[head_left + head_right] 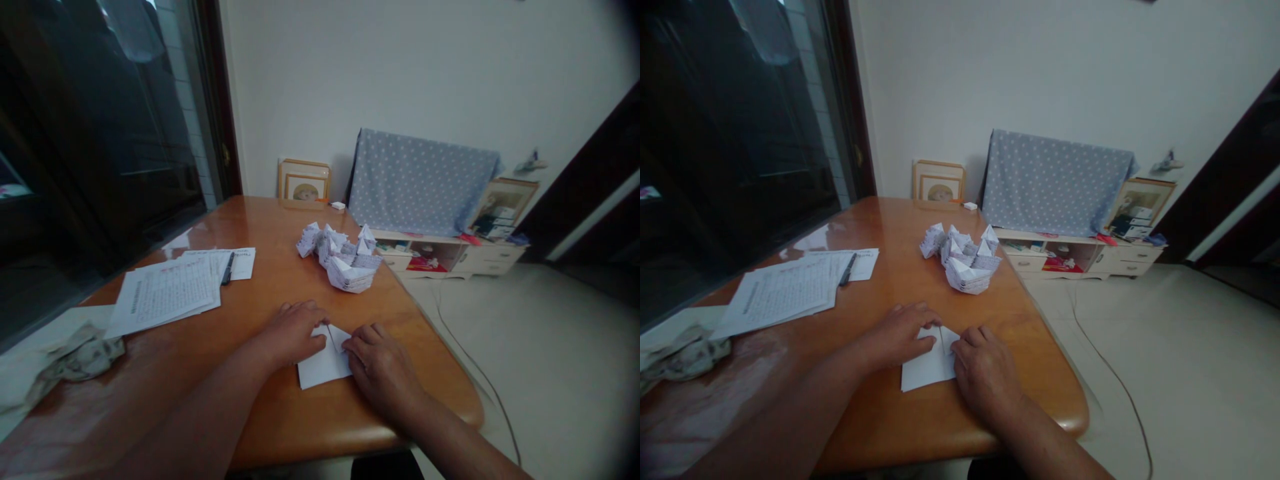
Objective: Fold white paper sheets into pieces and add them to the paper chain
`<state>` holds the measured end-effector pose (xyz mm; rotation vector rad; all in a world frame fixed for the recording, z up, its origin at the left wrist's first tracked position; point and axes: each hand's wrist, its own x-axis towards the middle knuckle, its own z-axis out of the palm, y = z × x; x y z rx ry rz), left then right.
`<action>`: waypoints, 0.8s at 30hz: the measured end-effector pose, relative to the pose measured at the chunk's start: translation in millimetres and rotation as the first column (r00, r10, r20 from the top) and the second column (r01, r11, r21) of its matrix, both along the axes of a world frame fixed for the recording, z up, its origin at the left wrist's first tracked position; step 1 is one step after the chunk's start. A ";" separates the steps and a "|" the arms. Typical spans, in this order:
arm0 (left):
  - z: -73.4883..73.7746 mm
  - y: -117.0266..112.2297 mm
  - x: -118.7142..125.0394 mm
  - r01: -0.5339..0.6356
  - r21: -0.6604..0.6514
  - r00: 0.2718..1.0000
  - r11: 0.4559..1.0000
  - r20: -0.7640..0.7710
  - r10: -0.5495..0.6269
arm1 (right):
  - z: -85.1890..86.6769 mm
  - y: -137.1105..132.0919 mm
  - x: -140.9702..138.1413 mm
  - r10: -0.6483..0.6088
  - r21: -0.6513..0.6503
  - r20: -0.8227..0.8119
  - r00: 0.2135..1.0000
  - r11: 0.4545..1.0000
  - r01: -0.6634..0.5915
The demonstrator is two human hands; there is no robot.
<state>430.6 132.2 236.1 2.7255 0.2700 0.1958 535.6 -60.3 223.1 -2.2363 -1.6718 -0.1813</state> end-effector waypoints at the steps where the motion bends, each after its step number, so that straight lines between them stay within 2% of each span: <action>1: -0.8 1.0 0.4 0.000 -0.005 1.000 1.000 -0.003 0.000 | -0.1 0.1 0.2 0.000 -0.006 0.005 1.000 1.000 0.000; 15: -11.3 8.3 4.7 0.016 -0.013 0.999 1.000 0.033 -0.015 | 1.3 -0.5 -0.4 -0.007 -0.057 0.027 1.000 0.998 0.009; 20: -12.9 9.2 6.8 -0.002 -0.035 0.999 0.999 0.048 0.004 | 8.1 -3.6 -4.2 0.002 -0.121 0.059 0.998 0.993 0.005; 24: -10.3 5.8 6.6 -0.018 -0.003 0.997 1.000 0.071 0.018 | 14.8 -3.9 -8.7 0.017 -0.174 0.121 0.992 0.985 0.005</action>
